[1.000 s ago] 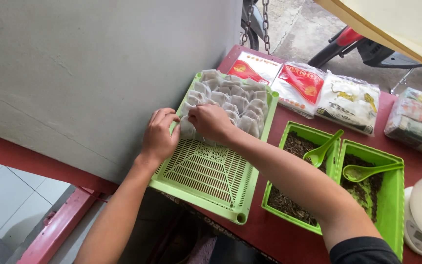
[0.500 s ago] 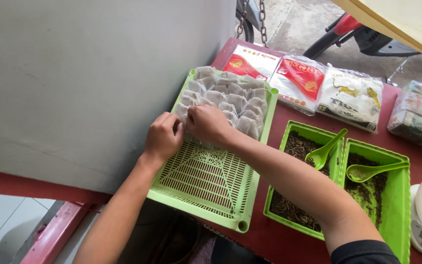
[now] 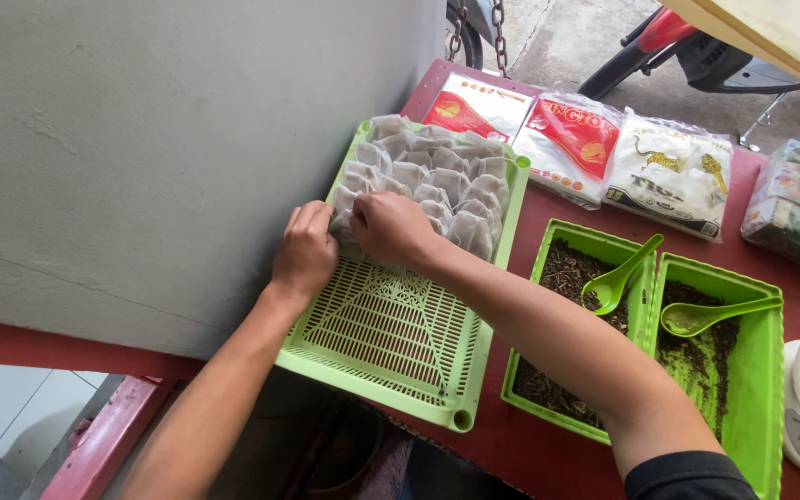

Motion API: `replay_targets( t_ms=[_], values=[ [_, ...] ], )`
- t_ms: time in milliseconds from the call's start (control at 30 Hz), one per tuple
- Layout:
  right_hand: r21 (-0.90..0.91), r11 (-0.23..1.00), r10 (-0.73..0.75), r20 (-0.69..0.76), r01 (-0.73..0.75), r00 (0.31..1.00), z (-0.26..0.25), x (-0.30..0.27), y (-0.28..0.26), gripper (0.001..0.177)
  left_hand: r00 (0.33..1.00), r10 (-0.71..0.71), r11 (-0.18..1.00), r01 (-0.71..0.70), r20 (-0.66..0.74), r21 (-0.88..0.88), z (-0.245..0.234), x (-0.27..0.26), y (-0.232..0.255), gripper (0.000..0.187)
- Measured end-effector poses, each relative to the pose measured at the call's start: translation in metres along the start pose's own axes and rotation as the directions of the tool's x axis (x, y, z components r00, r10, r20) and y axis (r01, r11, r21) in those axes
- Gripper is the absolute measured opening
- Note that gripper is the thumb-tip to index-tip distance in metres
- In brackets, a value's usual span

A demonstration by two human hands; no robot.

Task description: Filling a tea bag with tea leaves using a small spoon and closing it

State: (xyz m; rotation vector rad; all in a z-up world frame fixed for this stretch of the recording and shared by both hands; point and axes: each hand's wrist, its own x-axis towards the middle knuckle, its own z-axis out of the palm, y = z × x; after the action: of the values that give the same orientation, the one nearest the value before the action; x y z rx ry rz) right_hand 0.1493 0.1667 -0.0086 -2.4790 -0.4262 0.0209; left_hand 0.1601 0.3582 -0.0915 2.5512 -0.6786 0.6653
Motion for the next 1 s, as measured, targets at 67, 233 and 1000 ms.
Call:
replay_targets(
  t_ms=[67,233,1000],
  values=[
    [0.001,1.0,0.0,0.004,0.0,1.0,-0.001,0.0,0.0,0.023,1.0,0.017,1.0,-0.018,0.006,0.014,0.0,-0.001,-0.001,0.044],
    [0.011,1.0,-0.001,-0.004,0.001,1.0,-0.001,0.0,-0.001,0.022,0.996,0.093,0.993,-0.092,0.0,0.068,0.009,-0.004,-0.008,0.044],
    [0.03,0.992,-0.118,-0.071,0.12,0.99,0.012,0.007,0.026,0.015,0.989,-0.15,0.939,0.137,-0.017,-0.314,-0.011,0.013,0.047,0.015]
  ],
)
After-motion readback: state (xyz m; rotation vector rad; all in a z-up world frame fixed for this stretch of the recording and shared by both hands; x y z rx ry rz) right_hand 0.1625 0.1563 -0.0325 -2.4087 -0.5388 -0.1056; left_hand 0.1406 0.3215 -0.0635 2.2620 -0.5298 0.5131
